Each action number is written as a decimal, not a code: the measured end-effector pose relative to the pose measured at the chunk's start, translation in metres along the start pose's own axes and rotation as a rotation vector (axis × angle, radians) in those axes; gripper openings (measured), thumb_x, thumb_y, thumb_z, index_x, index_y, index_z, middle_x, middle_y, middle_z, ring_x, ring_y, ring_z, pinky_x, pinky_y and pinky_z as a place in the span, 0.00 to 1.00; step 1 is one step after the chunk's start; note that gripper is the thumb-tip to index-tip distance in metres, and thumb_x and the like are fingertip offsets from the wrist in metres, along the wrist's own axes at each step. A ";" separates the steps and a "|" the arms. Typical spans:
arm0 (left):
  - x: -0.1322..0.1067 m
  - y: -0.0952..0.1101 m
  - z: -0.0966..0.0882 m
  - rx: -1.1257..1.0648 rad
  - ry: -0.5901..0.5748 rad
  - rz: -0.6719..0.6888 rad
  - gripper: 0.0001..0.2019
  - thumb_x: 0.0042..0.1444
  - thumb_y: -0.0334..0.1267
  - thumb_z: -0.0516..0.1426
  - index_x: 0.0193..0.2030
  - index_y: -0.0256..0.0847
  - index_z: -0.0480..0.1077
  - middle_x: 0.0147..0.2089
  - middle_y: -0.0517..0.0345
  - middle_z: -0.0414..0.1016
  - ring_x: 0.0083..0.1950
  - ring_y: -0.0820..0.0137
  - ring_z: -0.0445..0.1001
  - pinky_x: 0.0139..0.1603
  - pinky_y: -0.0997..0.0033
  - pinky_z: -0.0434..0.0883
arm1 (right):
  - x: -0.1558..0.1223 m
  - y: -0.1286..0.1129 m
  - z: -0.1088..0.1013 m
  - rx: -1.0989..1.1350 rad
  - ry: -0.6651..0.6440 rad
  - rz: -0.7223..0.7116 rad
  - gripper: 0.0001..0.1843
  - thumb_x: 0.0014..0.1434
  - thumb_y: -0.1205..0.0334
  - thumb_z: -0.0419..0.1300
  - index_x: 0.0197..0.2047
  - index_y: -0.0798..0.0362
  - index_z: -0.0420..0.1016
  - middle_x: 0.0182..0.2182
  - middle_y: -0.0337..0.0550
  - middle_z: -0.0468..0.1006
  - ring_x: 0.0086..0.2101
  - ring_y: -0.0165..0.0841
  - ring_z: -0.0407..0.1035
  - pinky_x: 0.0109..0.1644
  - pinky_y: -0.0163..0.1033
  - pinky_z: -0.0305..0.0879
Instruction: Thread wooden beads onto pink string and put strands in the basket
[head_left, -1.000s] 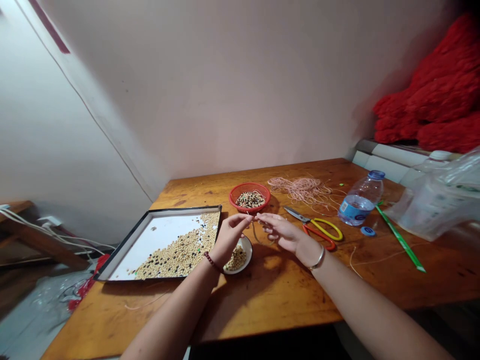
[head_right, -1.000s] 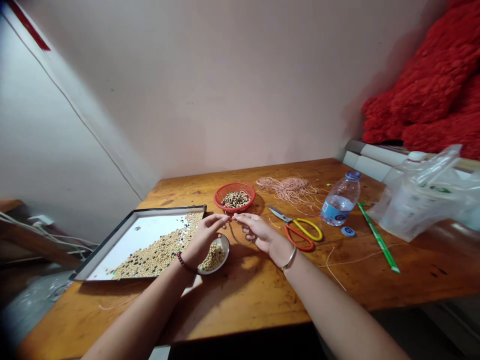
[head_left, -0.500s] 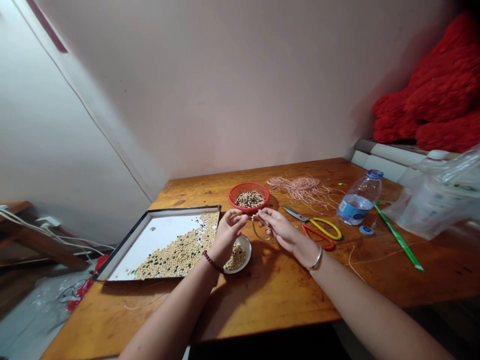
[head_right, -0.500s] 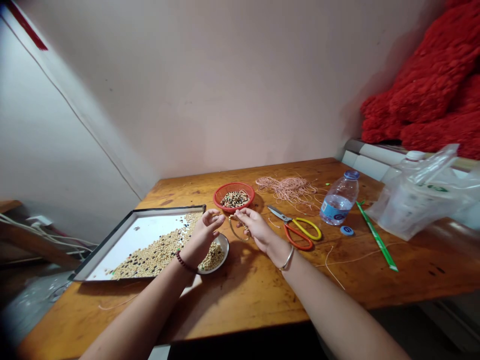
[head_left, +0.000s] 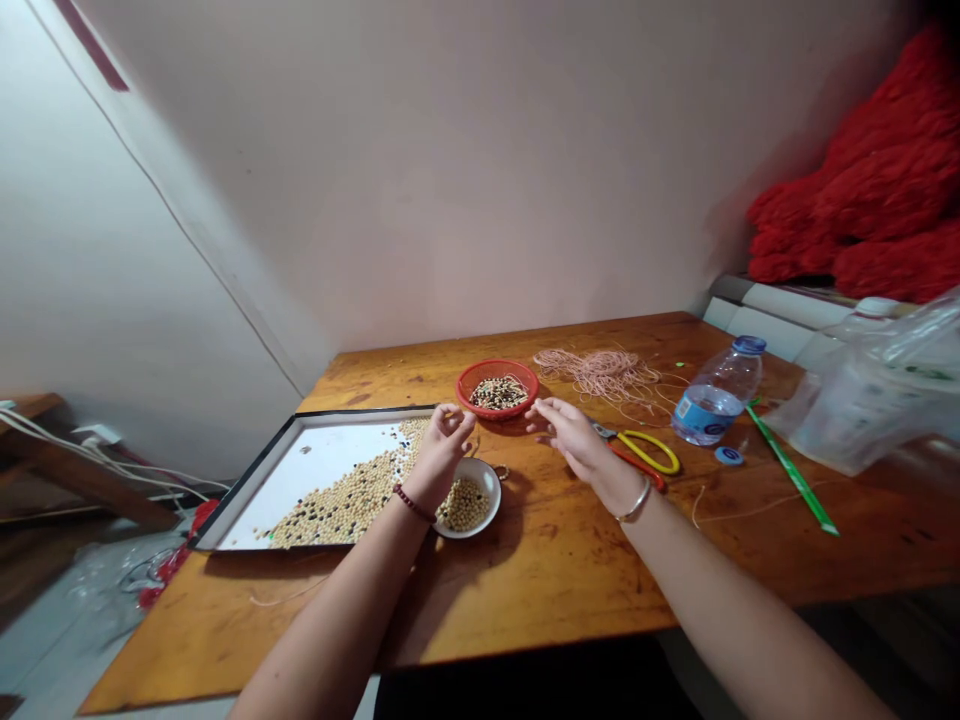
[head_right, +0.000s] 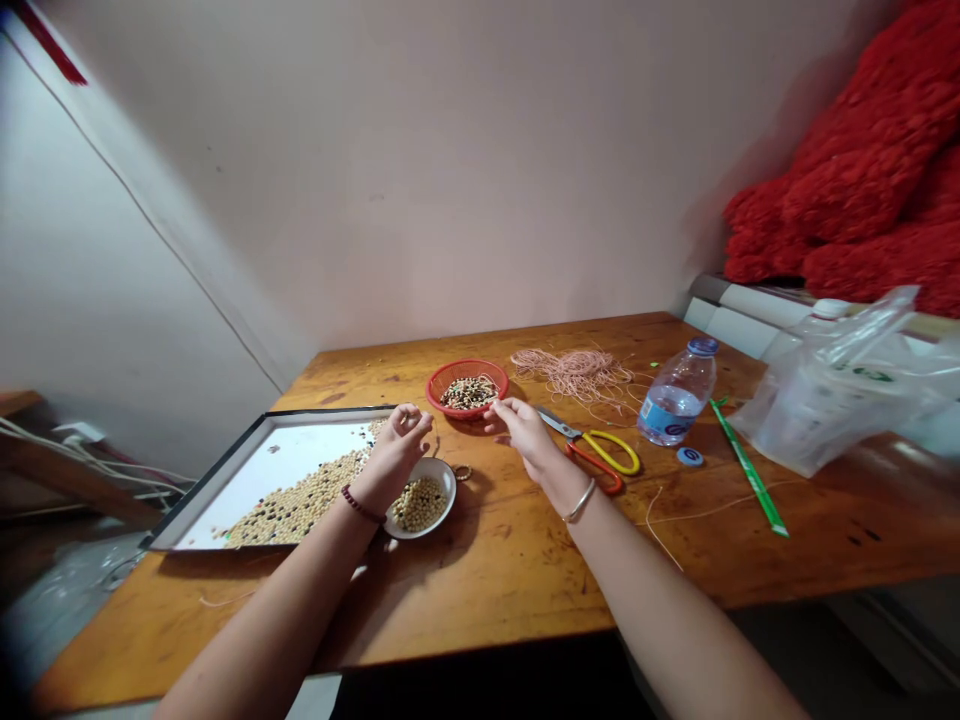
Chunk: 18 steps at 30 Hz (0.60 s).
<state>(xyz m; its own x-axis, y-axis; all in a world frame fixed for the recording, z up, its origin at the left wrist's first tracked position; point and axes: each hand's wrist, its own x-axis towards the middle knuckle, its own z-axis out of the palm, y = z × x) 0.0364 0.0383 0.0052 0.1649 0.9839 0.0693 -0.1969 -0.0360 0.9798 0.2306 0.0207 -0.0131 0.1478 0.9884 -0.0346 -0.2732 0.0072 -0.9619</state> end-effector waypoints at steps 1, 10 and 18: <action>0.000 -0.001 0.000 0.006 0.001 -0.010 0.22 0.42 0.47 0.66 0.36 0.43 0.59 0.31 0.67 0.58 0.26 0.81 0.58 0.25 0.83 0.60 | 0.000 0.003 0.003 -0.031 -0.020 0.032 0.18 0.46 0.47 0.65 0.31 0.53 0.69 0.33 0.42 0.76 0.29 0.28 0.70 0.32 0.33 0.64; 0.002 -0.007 0.000 0.055 0.033 -0.042 0.22 0.42 0.49 0.66 0.36 0.43 0.61 0.29 0.68 0.59 0.26 0.81 0.59 0.25 0.83 0.59 | 0.016 0.051 0.011 -0.370 -0.093 -0.068 0.10 0.49 0.55 0.62 0.26 0.54 0.72 0.24 0.40 0.75 0.21 0.27 0.67 0.23 0.32 0.60; 0.001 -0.014 0.001 0.107 -0.131 0.008 0.22 0.44 0.46 0.66 0.39 0.40 0.61 0.31 0.63 0.71 0.30 0.77 0.69 0.31 0.79 0.64 | -0.001 0.034 0.018 -0.370 -0.267 -0.214 0.20 0.54 0.54 0.60 0.50 0.51 0.73 0.47 0.47 0.76 0.21 0.23 0.63 0.25 0.33 0.60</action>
<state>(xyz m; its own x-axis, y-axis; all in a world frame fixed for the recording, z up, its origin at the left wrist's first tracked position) 0.0402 0.0400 -0.0086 0.2897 0.9525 0.0937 -0.0956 -0.0687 0.9931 0.2045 0.0226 -0.0408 -0.0976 0.9753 0.1982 0.0987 0.2076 -0.9732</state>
